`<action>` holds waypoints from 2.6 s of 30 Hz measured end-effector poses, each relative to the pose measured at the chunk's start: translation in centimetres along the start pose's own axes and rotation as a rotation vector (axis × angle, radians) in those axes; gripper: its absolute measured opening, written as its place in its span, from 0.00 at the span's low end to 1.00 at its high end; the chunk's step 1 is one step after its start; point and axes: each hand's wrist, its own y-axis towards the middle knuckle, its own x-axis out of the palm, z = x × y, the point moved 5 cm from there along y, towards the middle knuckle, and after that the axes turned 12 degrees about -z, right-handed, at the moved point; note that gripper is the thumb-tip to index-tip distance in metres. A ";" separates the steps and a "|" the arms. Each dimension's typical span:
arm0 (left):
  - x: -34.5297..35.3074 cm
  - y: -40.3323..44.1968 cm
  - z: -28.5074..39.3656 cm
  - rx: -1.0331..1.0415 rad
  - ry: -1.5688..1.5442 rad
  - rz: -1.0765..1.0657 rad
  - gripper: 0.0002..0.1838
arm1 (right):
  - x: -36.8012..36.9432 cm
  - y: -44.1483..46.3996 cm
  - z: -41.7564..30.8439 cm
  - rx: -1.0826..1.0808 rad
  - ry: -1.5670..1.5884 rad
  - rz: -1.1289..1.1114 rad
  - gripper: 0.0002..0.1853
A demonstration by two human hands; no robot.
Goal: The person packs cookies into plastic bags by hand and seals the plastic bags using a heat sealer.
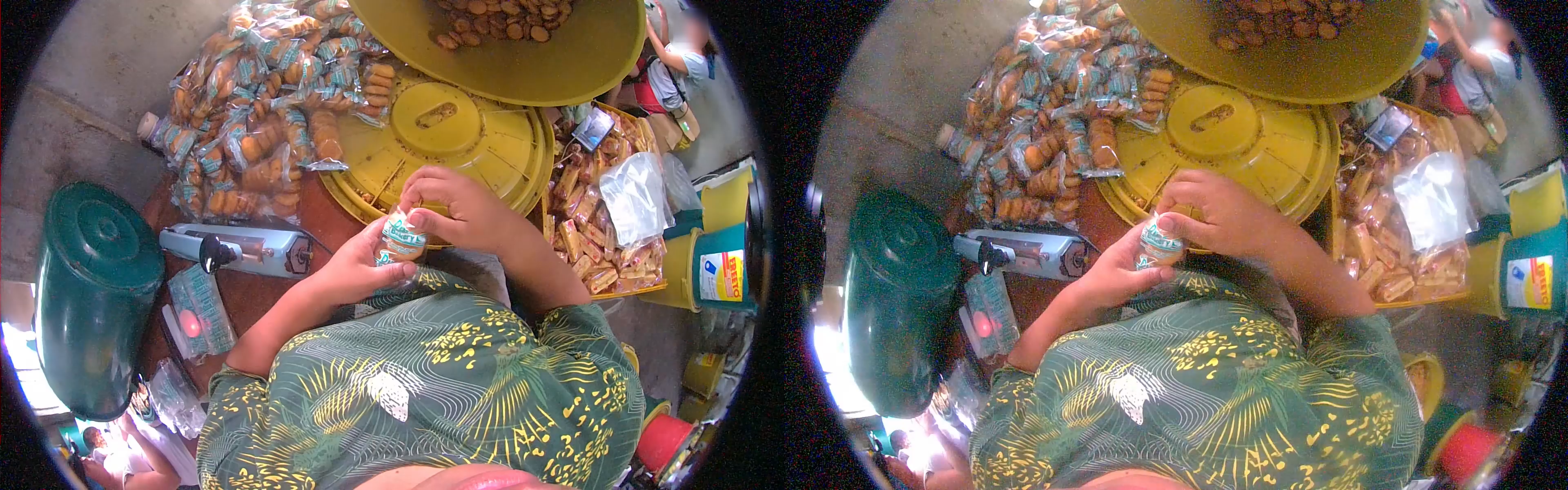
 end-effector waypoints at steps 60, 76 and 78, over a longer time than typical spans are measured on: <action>1.9 -3.9 -0.5 0.048 -0.135 0.126 0.40 | -3.0 -6.9 6.8 0.371 -0.574 0.271 0.15; 1.9 -4.1 -1.5 0.078 -0.112 0.115 0.32 | -4.3 -7.0 6.7 0.643 -0.401 0.210 0.19; 1.8 -3.9 -1.3 0.083 -0.089 0.098 0.32 | -4.6 -6.3 6.6 0.540 -0.201 0.306 0.17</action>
